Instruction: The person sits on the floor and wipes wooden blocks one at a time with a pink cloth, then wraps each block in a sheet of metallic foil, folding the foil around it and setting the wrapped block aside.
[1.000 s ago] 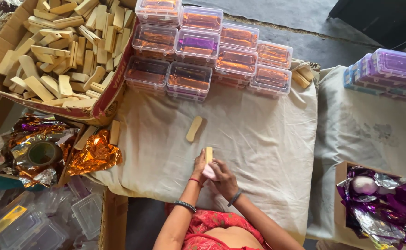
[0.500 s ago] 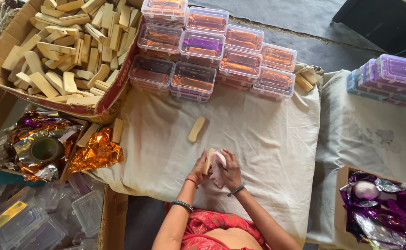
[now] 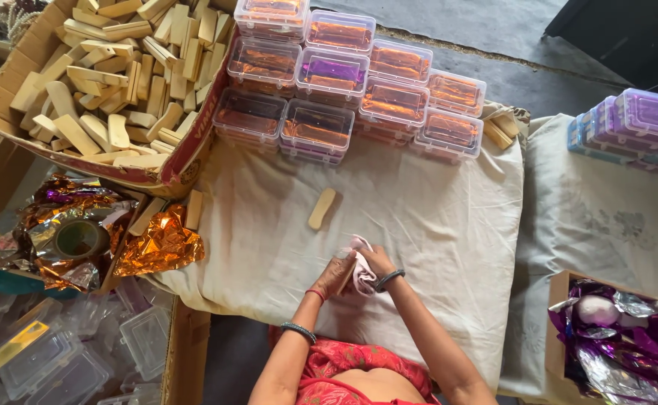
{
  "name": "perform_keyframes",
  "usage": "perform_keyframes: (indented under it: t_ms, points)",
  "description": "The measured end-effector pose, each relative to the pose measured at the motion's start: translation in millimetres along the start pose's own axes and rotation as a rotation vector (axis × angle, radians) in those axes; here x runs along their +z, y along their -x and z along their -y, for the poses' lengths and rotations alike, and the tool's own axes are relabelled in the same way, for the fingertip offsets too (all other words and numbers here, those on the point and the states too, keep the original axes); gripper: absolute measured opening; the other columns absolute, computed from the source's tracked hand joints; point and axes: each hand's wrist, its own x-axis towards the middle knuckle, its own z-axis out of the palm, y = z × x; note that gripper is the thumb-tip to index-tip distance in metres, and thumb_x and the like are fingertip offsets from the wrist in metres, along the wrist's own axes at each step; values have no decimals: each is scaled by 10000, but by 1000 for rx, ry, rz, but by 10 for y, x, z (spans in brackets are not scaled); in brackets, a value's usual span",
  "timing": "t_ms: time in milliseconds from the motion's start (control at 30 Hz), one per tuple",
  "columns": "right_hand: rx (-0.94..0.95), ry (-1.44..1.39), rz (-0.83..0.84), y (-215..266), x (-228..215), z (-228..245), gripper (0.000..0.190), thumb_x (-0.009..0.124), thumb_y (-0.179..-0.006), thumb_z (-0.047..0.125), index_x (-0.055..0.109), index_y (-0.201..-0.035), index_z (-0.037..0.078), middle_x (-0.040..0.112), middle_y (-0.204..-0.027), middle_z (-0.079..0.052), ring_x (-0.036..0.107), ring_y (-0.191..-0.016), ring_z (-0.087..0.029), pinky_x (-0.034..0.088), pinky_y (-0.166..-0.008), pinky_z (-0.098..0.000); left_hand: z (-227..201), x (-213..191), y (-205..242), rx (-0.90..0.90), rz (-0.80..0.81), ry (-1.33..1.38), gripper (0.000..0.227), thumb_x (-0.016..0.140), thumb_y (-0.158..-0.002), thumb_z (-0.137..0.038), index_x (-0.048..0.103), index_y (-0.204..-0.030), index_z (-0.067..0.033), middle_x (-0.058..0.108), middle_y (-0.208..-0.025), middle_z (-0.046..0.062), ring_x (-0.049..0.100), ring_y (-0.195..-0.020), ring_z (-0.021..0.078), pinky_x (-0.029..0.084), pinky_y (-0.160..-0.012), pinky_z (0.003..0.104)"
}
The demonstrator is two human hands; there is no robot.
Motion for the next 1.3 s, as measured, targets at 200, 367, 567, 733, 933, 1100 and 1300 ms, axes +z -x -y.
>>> perform_keyframes:
  t_ms: [200, 367, 567, 733, 933, 1100, 1300]
  points:
    - [-287, 579, -468, 358, 253, 125, 284, 690, -961, 281, 734, -1097, 36, 732, -975, -140, 693, -928, -352, 531, -777, -440, 539, -179, -442, 62, -75, 370, 661, 587, -934, -744, 691, -963, -92, 655, -780, 26, 635, -652, 146, 537, -541, 303]
    - [-496, 619, -548, 565, 276, 395, 425, 650, -879, 178, 636, -1297, 104, 666, -1231, -120, 659, -1108, -354, 537, -910, -443, 212, -149, -209, -50, -133, 503, 679, 503, -867, -781, 657, -983, -130, 663, -777, 24, 684, -705, 162, 616, -591, 367]
    - [-495, 833, -319, 804, 593, 692, 705, 691, -857, 218, 440, -1510, 126, 420, -1503, -135, 523, -1216, -372, 495, -936, -460, 354, -136, -308, -33, -130, 504, 631, 541, -880, -754, 678, -1167, -209, 676, -925, -34, 675, -827, 119, 604, -688, 340]
    - [-676, 1035, -281, 1008, 731, 518, 709, 713, -834, 176, 497, -1507, 113, 484, -1505, -92, 507, -1213, -367, 460, -1041, -446, 456, -178, -372, 56, -144, 536, 659, 577, -867, -719, 685, -1234, -183, 739, -1068, -45, 717, -958, 94, 606, -805, 287]
    - [-692, 1128, -204, 1433, 761, 638, 786, 735, -670, 151, 534, -1418, 13, 503, -1407, -166, 502, -1157, -385, 465, -974, -458, 435, -160, -377, -35, -160, 509, 656, 558, -867, -741, 672, -1044, -119, 691, -869, 41, 680, -756, 178, 550, -633, 333]
    - [-921, 1214, -210, 1595, 717, 553, 661, 714, -718, 126, 594, -1358, 15, 558, -1361, -156, 559, -1076, -338, 501, -928, -424, 597, -213, -515, 97, -164, 524, 666, 614, -910, -698, 632, -982, -36, 653, -805, 49, 651, -703, 168, 560, -640, 305]
    - [-961, 1111, -70, 1703, 342, 421, 678, 688, -556, 46, 674, -1234, 80, 625, -1300, -66, 608, -1101, -297, 553, -902, -387, 230, -48, -249, 45, -167, 485, 614, 602, -895, -665, 580, -1036, -67, 646, -746, 83, 663, -648, 217, 587, -588, 362]
